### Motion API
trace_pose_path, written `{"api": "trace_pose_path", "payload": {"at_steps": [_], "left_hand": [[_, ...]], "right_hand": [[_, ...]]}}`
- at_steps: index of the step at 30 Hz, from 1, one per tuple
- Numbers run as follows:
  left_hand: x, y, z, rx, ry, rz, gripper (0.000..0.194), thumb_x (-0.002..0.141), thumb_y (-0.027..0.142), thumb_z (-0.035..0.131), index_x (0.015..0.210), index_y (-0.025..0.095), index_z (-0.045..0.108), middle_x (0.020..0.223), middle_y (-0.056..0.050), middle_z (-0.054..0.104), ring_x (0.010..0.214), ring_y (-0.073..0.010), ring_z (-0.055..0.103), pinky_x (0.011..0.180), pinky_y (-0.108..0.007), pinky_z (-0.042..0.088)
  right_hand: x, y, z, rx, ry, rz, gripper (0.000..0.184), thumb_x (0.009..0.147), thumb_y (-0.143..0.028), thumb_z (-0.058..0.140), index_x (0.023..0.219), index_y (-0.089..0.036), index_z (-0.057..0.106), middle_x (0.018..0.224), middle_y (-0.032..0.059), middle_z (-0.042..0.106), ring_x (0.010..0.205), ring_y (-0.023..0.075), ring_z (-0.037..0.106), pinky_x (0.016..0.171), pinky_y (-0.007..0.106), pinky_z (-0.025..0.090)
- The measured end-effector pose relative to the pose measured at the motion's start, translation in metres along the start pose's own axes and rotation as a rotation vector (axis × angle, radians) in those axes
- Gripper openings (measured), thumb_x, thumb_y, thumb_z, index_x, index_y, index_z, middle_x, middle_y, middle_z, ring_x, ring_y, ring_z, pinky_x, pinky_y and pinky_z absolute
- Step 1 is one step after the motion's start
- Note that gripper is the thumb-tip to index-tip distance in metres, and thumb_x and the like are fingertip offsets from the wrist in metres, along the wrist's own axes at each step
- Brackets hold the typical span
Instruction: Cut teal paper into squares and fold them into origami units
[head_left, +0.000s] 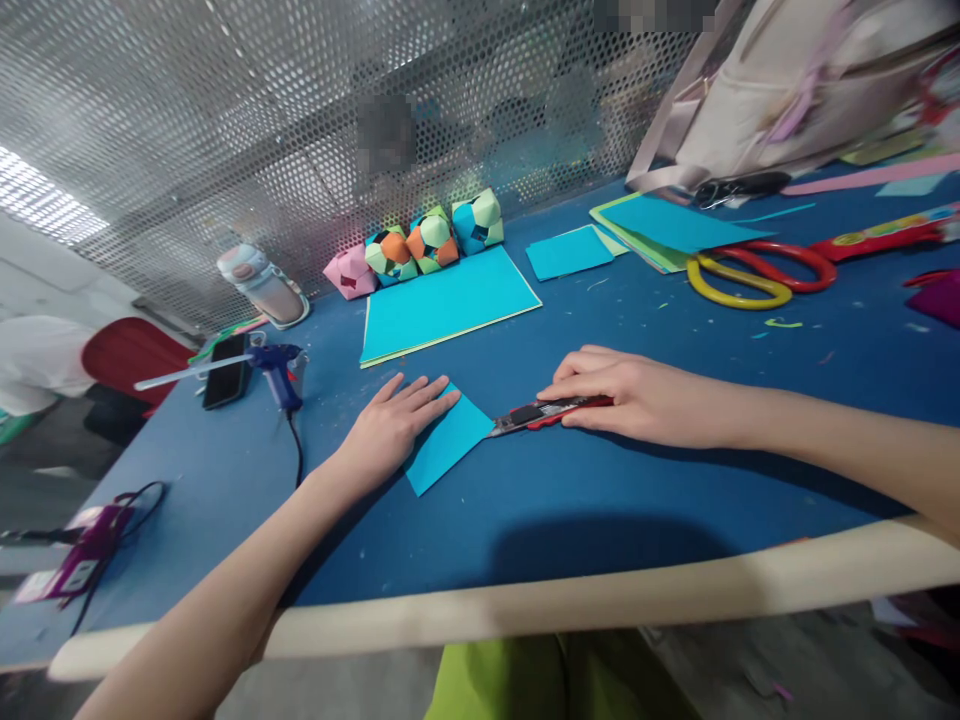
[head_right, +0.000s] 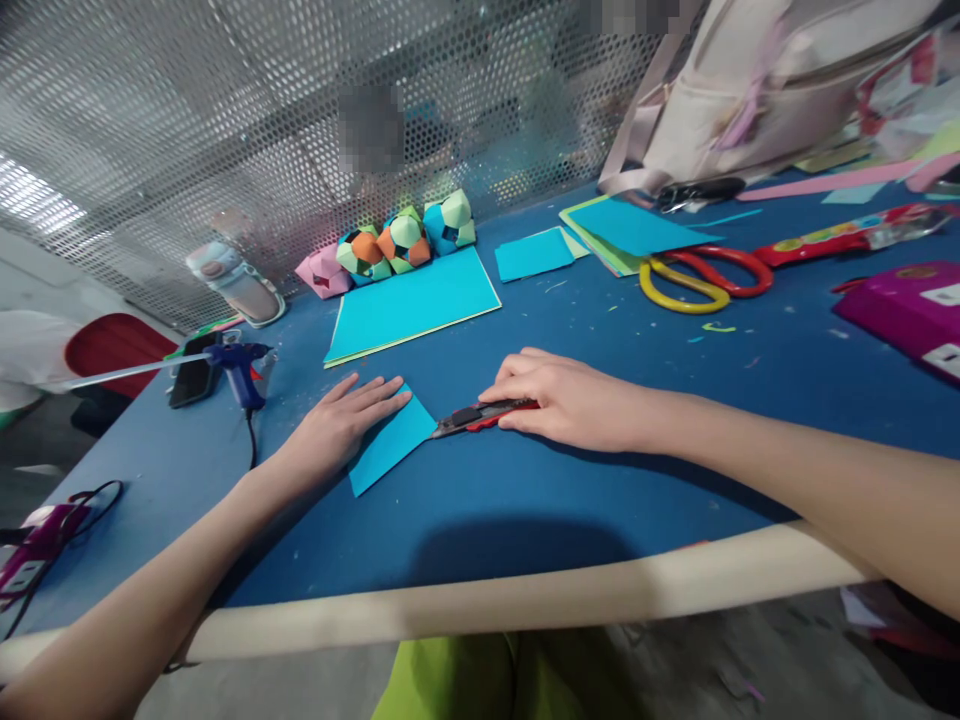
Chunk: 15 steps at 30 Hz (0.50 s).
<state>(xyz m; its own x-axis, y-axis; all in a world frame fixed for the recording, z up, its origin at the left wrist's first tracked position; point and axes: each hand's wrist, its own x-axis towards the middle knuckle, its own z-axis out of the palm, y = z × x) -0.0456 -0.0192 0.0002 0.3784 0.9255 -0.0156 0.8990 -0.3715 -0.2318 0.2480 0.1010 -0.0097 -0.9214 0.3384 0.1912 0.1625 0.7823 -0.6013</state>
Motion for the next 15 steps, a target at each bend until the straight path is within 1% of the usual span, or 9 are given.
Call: {"api": "trace_pose_path", "payload": {"at_steps": [2, 6, 11, 15], "left_hand": [[0.0001, 0.0002, -0.0002, -0.002, 0.001, -0.002, 0.046, 0.096, 0.012, 0.031, 0.138, 0.023, 0.046, 0.145, -0.008, 0.045, 0.131, -0.0279, 0.045, 0.109, -0.054, 0.034], [0.0, 0.0, -0.0004, -0.009, -0.008, 0.003, 0.047, 0.096, 0.011, 0.03, 0.139, 0.023, 0.045, 0.146, -0.008, 0.045, 0.131, -0.0275, 0.045, 0.109, -0.054, 0.034], [-0.0006, -0.0008, 0.0005, 0.001, 0.0, 0.002, 0.046, 0.096, 0.012, 0.031, 0.139, 0.023, 0.045, 0.145, -0.008, 0.045, 0.132, -0.0278, 0.045, 0.109, -0.053, 0.034], [-0.0014, -0.0015, 0.0014, -0.002, 0.003, 0.005, 0.048, 0.096, 0.012, 0.029, 0.14, 0.024, 0.044, 0.146, -0.007, 0.044, 0.132, -0.0262, 0.045, 0.11, -0.052, 0.033]], "right_hand": [[0.0, -0.001, -0.0001, 0.003, 0.01, -0.011, 0.035, 0.093, -0.04, 0.046, 0.116, -0.026, 0.068, 0.096, 0.0088, 0.06, 0.093, 0.0228, 0.05, 0.083, 0.038, 0.041], [0.0003, -0.0036, -0.0022, 0.009, -0.031, -0.015, 0.035, 0.093, -0.04, 0.045, 0.116, -0.024, 0.067, 0.096, 0.0087, 0.06, 0.092, 0.0223, 0.05, 0.081, 0.037, 0.042], [0.0018, -0.0049, 0.0006, 0.008, -0.011, 0.007, 0.035, 0.093, -0.039, 0.046, 0.116, -0.024, 0.067, 0.096, 0.0092, 0.06, 0.094, 0.0229, 0.05, 0.082, 0.037, 0.041], [0.0018, -0.0055, 0.0015, 0.023, -0.03, -0.001, 0.034, 0.093, -0.039, 0.047, 0.116, -0.024, 0.067, 0.095, 0.0087, 0.06, 0.092, 0.0225, 0.05, 0.081, 0.037, 0.041]]}}
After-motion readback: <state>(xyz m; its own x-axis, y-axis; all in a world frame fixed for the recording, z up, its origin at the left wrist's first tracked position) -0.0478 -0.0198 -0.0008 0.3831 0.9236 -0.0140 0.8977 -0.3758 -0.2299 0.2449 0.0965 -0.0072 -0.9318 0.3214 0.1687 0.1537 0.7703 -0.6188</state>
